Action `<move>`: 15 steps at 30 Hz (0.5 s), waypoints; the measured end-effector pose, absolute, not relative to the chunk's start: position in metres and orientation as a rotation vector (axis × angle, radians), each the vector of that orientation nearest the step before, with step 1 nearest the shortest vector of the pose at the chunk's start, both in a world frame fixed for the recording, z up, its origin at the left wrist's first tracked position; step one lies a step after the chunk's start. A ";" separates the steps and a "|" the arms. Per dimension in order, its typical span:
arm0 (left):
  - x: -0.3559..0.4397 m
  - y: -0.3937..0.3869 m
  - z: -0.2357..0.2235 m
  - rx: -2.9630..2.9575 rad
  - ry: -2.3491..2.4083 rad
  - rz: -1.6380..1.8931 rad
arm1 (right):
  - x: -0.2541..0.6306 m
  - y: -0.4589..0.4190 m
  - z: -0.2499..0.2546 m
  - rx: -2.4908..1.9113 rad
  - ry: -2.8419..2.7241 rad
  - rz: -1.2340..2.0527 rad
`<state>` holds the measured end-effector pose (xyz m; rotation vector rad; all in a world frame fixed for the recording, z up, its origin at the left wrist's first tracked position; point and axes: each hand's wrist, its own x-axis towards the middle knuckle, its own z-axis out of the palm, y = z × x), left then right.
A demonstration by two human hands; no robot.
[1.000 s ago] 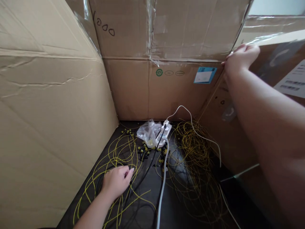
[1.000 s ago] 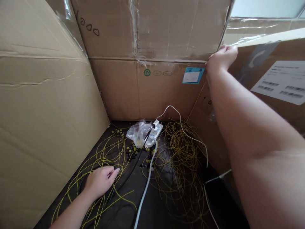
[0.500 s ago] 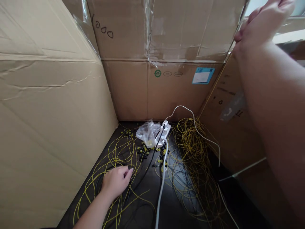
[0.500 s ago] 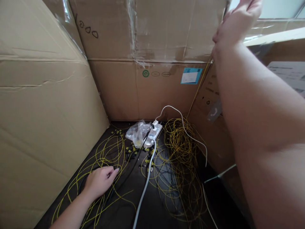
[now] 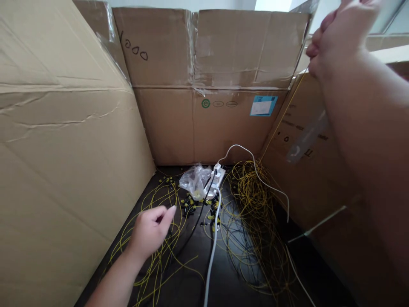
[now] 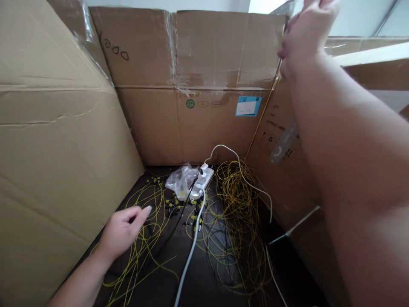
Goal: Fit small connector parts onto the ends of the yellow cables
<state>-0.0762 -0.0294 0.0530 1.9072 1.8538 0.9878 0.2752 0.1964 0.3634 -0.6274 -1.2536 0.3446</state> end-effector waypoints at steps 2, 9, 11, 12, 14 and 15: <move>-0.046 -0.026 0.084 2.003 1.663 1.049 | 0.267 0.195 0.360 -0.667 -1.224 0.270; 0.089 0.043 0.113 2.450 1.095 0.913 | 0.229 0.167 0.343 -0.898 -1.417 0.352; 0.120 0.073 0.101 2.484 1.175 0.718 | 0.220 0.156 0.339 -0.971 -1.503 0.356; 0.133 0.088 0.094 2.501 1.193 0.616 | 0.216 0.150 0.337 -1.000 -1.548 0.347; 0.154 0.113 0.082 2.544 1.260 0.472 | 0.209 0.138 0.334 -1.049 -1.639 0.334; 0.161 0.123 0.077 2.573 1.282 0.415 | 0.206 0.132 0.334 -1.072 -1.683 0.329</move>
